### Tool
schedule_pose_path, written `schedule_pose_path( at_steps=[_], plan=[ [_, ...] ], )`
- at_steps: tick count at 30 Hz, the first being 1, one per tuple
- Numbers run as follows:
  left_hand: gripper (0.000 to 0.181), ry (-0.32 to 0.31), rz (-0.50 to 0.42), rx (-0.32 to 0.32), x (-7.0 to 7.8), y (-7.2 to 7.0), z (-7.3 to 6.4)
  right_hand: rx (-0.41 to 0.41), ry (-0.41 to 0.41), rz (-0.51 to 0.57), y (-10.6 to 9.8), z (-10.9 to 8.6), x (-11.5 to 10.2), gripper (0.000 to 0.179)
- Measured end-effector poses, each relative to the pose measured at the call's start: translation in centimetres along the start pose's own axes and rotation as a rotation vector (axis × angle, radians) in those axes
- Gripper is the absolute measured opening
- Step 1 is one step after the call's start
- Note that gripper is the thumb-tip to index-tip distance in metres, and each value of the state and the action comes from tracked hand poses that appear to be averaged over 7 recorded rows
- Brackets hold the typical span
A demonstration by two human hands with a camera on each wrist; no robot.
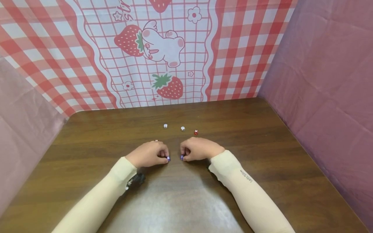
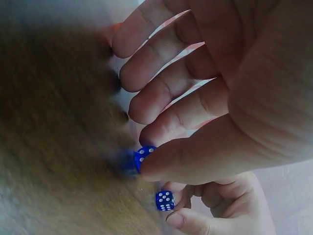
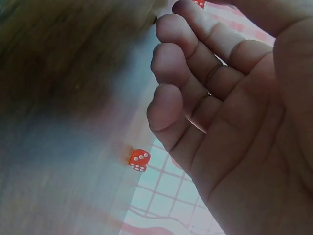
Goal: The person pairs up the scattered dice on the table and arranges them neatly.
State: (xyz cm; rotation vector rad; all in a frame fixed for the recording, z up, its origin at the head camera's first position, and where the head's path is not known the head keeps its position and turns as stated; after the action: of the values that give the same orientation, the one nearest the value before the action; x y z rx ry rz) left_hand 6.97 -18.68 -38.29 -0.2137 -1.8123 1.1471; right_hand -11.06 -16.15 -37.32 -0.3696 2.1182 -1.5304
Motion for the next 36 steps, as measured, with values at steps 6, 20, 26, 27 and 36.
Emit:
schedule_pose_path(
  at_steps=[6, 20, 26, 27, 36],
  plan=[
    [0.01, 0.017, 0.033, 0.012, 0.1, 0.1, 0.0, -0.008, 0.006, 0.003, 0.0, 0.0, 0.0, 0.01],
    [0.01, 0.028, 0.015, 0.016, 0.4, 0.2, 0.0, 0.018, -0.038, -0.005, 0.0, 0.2, -0.6, 0.009],
    [0.011, 0.036, 0.004, 0.01, 0.4, 0.3, 0.0, 0.017, -0.048, -0.013, 0.1, 0.3, -0.7, 0.01],
    [0.011, 0.036, 0.004, 0.011, 0.4, 0.3, 0.0, 0.017, -0.046, -0.012, 0.2, 0.3, -0.7, 0.01],
    [0.01, 0.044, 0.008, 0.017, 0.5, 0.5, 0.0, 0.028, -0.065, -0.017, 0.1, 0.3, -1.1, 0.008]
  ],
)
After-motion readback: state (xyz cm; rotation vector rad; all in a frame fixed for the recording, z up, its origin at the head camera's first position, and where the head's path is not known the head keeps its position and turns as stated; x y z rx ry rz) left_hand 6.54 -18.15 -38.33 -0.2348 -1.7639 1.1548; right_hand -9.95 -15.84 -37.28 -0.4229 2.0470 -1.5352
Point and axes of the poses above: each hand's wrist, its own z-axis towards the middle knuckle, its own y-axis out of the palm, x = y × z, the point moved 4 cm from there along z, towards the middle knuckle, and after that the axes turned 10 degrees about -z, right-handed, at the moved point
